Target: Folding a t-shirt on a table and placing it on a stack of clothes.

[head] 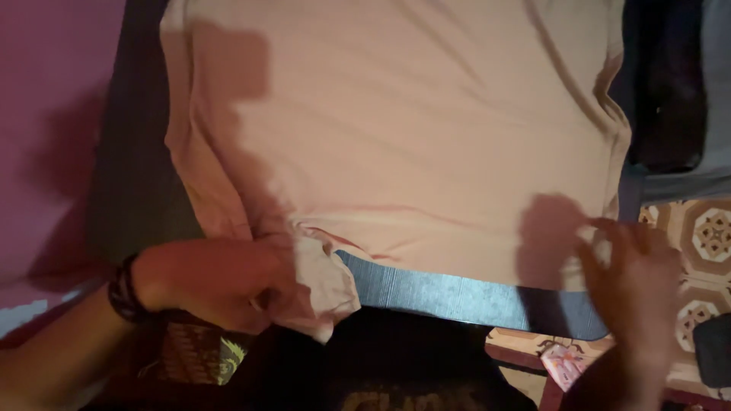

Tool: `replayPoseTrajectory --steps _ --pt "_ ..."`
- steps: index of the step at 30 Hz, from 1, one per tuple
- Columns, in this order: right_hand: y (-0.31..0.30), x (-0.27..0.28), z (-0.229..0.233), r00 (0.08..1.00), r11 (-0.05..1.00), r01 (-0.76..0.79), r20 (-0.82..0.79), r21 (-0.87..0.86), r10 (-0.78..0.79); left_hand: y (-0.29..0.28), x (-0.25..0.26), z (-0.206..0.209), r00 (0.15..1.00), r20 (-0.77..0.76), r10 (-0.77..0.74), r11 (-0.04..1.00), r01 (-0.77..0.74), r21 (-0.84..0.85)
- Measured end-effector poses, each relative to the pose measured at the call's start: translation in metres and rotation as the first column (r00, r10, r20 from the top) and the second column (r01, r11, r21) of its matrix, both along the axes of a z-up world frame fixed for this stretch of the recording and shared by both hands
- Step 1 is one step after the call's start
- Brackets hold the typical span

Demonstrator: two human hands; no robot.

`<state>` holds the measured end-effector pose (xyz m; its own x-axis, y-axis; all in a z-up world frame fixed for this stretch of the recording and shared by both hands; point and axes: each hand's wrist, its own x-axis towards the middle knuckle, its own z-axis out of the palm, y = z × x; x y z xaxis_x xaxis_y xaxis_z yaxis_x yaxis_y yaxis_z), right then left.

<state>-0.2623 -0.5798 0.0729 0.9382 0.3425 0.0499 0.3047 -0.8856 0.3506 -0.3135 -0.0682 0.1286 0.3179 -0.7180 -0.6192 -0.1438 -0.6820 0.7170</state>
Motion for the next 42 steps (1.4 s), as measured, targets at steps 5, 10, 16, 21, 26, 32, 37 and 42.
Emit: replayPoseTrajectory --steps 5,10,16,21,26,32,37,42 --pt "0.183 -0.005 0.059 0.538 0.368 -0.033 -0.294 0.929 0.79 0.006 0.01 0.012 0.986 -0.158 -0.046 0.999 0.045 -0.01" --pt "0.225 -0.037 0.01 0.368 0.349 -0.375 -0.208 0.859 0.906 0.013 0.017 0.023 0.981 -0.191 -0.02 0.999 0.015 -0.029" --pt "0.245 -0.048 -0.014 0.356 0.395 -0.504 -0.232 0.768 0.905 0.022 0.013 0.01 0.982 -0.183 0.036 0.963 -0.083 -0.256" --pt "0.258 -0.051 0.008 0.369 0.224 -0.281 -0.111 0.933 0.923 0.027 0.014 0.003 0.973 -0.19 0.13 0.838 -0.211 -0.504" --pt "0.261 -0.064 0.002 0.606 0.224 0.229 -0.319 0.947 0.729 0.038 0.016 -0.001 0.947 -0.153 0.282 0.779 -0.319 -0.539" --pt "0.263 -0.034 0.014 0.541 0.375 0.402 -0.547 0.835 0.639 0.063 0.018 -0.01 0.871 -0.155 0.467 0.884 -0.454 0.111" --pt "0.269 -0.026 0.019 0.415 0.465 0.391 -0.603 0.794 0.681 0.084 0.019 -0.026 0.904 0.225 0.363 0.891 -0.408 0.2" --pt "0.266 -0.035 0.01 0.362 0.508 0.123 -0.515 0.853 0.777 0.078 0.016 -0.02 0.906 0.139 0.4 0.886 -0.421 0.193"
